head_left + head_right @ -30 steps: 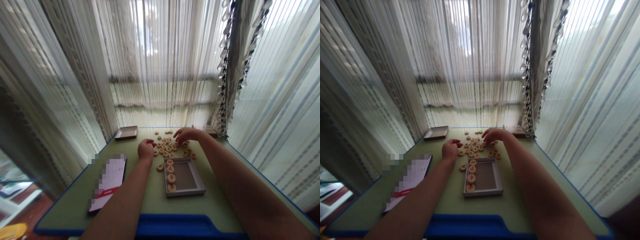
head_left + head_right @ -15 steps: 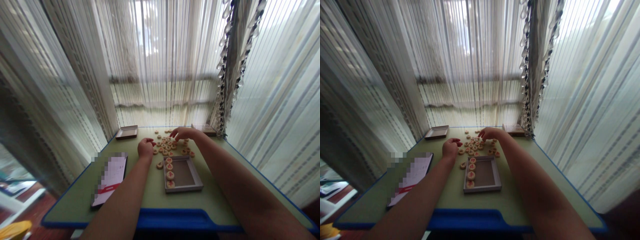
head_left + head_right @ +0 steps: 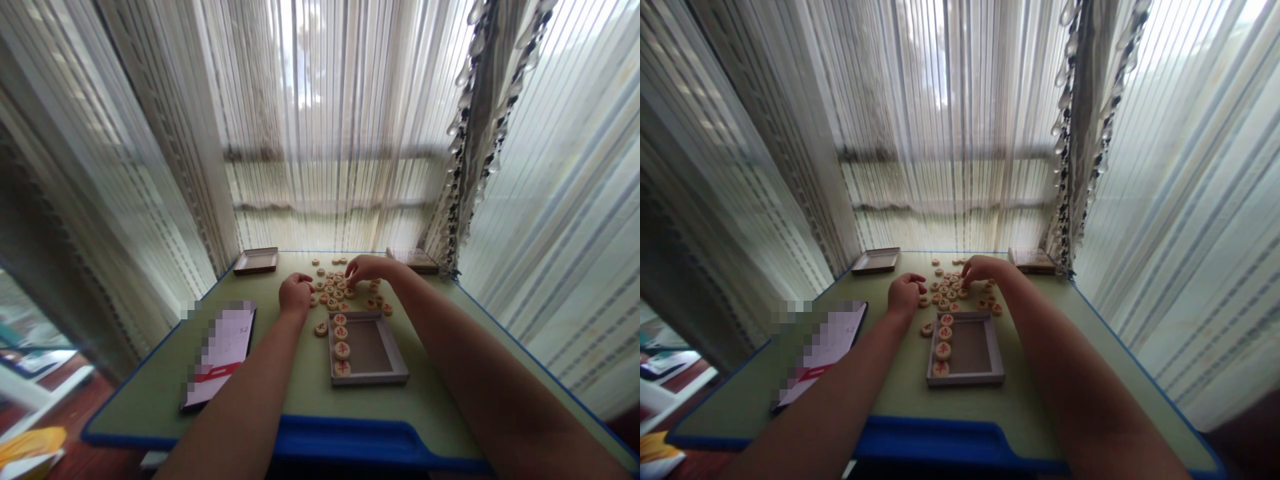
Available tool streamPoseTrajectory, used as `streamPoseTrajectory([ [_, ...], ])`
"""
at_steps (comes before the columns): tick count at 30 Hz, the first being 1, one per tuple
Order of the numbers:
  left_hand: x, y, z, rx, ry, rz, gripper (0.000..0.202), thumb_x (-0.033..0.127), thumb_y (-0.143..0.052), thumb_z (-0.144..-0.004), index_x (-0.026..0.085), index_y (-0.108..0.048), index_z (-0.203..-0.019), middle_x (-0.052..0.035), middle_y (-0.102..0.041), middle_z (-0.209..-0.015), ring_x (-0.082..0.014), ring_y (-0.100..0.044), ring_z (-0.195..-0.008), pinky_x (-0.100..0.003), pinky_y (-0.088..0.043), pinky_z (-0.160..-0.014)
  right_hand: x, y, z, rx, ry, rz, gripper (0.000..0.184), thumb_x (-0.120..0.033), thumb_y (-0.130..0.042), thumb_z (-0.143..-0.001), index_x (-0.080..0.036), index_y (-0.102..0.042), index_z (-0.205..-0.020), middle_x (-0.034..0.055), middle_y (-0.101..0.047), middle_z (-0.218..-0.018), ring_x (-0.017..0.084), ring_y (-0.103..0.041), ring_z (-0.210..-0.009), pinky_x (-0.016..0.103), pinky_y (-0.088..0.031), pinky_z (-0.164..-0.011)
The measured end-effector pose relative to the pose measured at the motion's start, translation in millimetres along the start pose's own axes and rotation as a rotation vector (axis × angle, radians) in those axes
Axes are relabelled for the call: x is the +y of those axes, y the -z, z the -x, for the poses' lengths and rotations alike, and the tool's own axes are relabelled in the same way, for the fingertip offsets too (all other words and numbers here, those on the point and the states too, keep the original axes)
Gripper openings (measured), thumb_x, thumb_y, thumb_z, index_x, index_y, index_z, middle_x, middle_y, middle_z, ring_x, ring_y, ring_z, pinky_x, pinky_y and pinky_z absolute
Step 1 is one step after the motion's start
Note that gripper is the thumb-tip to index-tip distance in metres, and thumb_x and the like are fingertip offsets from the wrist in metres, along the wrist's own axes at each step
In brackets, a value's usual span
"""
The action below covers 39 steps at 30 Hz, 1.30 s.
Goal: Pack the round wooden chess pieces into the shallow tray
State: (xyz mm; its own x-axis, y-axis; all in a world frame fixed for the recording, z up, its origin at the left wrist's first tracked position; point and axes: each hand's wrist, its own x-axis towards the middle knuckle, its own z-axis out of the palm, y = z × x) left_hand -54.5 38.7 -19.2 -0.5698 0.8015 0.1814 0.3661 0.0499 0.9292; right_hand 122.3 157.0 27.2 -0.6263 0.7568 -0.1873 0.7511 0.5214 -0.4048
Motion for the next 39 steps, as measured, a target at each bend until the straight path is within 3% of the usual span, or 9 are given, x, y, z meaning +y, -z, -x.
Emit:
streamPoseTrajectory([
  [3, -2.8, -1.1, -0.7, -0.012, -0.016, -0.01, 0.03, 0.009, -0.039, -0.053, 0.016, -0.061, -0.071, -0.0007, -0.061, -0.054, -0.0112, -0.052, -0.046, -0.02, -0.035, -0.04, 3.9, -4.4, -0.7, 0.03, -0.039, 0.035, 0.037, -0.038, -0.072, -0.055, -0.02, -0.07, -0.087, 0.0034, -0.069, -0.084, 0.018, -0.06, -0.076, 0.025, -0.042, -0.064],
  [10, -5.4, -1.1, -4.4, -0.016, -0.032, -0.051, 0.03, 0.01, -0.04, -0.055, 0.017, -0.062, -0.074, -0.0011, -0.063, -0.059, -0.0118, -0.055, -0.05, -0.02, -0.038, -0.043, -4.9, 1.4, 13.3, 0.256, 0.041, 0.067, 0.025, -0.023, -0.062, -0.062, -0.018, -0.07, -0.086, 0.0028, -0.068, -0.08, 0.014, -0.059, -0.068, 0.024, -0.041, -0.061],
  [14, -3.3, 1.6, -5.3, -0.006, -0.032, -0.048, 0.03, 0.009, -0.04, -0.054, 0.016, -0.062, -0.073, -0.0016, -0.063, -0.058, -0.0127, -0.057, -0.054, -0.021, -0.04, -0.047, -32.7, 6.0, 47.6, 0.461, 0.19, 0.013, 0.021, -0.024, -0.061, -0.065, -0.017, -0.069, -0.083, 0.0028, -0.068, -0.079, 0.012, -0.056, -0.066, 0.023, -0.041, -0.062],
  [18, -1.5, 3.2, -1.1, -0.038, -0.078, -0.111, 0.028, 0.01, -0.041, -0.057, 0.017, -0.062, -0.073, -0.0015, -0.063, -0.057, -0.0132, -0.057, -0.054, -0.022, -0.038, -0.047, -59.5, -15.3, 106.3, 0.519, 0.391, -0.095, 0.017, -0.027, -0.059, -0.068, -0.017, -0.066, -0.081, 0.0025, -0.067, -0.08, 0.01, -0.054, -0.067, 0.023, -0.042, -0.062],
  [21, 0.1, 4.1, 5.1, -0.071, -0.116, -0.155, 0.026, 0.01, -0.041, -0.059, 0.018, -0.062, -0.073, -0.0008, -0.062, -0.056, -0.013, -0.056, -0.053, -0.022, -0.037, -0.047, -60.8, -39.2, 145.3, 0.514, 0.416, -0.124, 0.023, -0.022, -0.063, -0.064, -0.016, -0.063, -0.086, 0.0024, -0.066, -0.079, 0.011, -0.054, -0.068, 0.022, -0.043, -0.063],
  [24, -0.4, 5.5, 9.4, -0.106, -0.129, -0.182, 0.024, 0.011, -0.042, -0.06, 0.018, -0.061, -0.071, -0.0005, -0.062, -0.056, -0.013, -0.057, -0.054, -0.022, -0.037, -0.049, -48.2, -54.8, 162.5, 0.476, 0.356, -0.142, 0.019, -0.021, -0.061, -0.064, -0.016, -0.062, -0.082, 0.0023, -0.065, -0.076, 0.011, -0.054, -0.067, 0.023, -0.042, -0.062],
  [28, -3.9, 6.1, 8.7, -0.107, -0.133, -0.192, 0.024, 0.012, -0.043, -0.061, 0.019, -0.062, -0.073, -0.0002, -0.063, -0.058, -0.0138, -0.058, -0.058, -0.023, -0.04, -0.053, -36.7, -62.5, 159.4, 0.43, 0.302, -0.114, 0.019, -0.023, -0.062, -0.064, -0.016, -0.062, -0.081, 0.0032, -0.064, -0.077, 0.012, -0.054, -0.069, 0.024, -0.043, -0.064],
  [33, -5.7, 5.0, 5.9, -0.075, -0.147, -0.22, 0.024, 0.011, -0.043, -0.06, 0.019, -0.062, -0.073, -0.0006, -0.064, -0.061, -0.0144, -0.06, -0.065, -0.023, -0.041, -0.057, -42.8, -68.1, 156.2, 0.293, 0.274, 0.008, 0.016, -0.025, -0.064, -0.062, -0.019, -0.066, -0.077, 0.0019, -0.065, -0.075, 0.017, -0.054, -0.082, 0.026, -0.041, -0.073],
  [39, -5.6, 7.1, 10.9, -0.08, -0.171, -0.224, 0.024, 0.012, -0.042, -0.061, 0.019, -0.062, -0.073, -0.0008, -0.065, -0.061, -0.0151, -0.061, -0.067, -0.024, -0.042, -0.06, -41.8, -68.4, 156.2, 0.289, 0.236, 0.079, 0.023, -0.036, -0.063, -0.067, -0.021, -0.069, -0.083, 0.0024, -0.066, -0.078, 0.019, -0.055, -0.084, 0.028, -0.039, -0.078],
])
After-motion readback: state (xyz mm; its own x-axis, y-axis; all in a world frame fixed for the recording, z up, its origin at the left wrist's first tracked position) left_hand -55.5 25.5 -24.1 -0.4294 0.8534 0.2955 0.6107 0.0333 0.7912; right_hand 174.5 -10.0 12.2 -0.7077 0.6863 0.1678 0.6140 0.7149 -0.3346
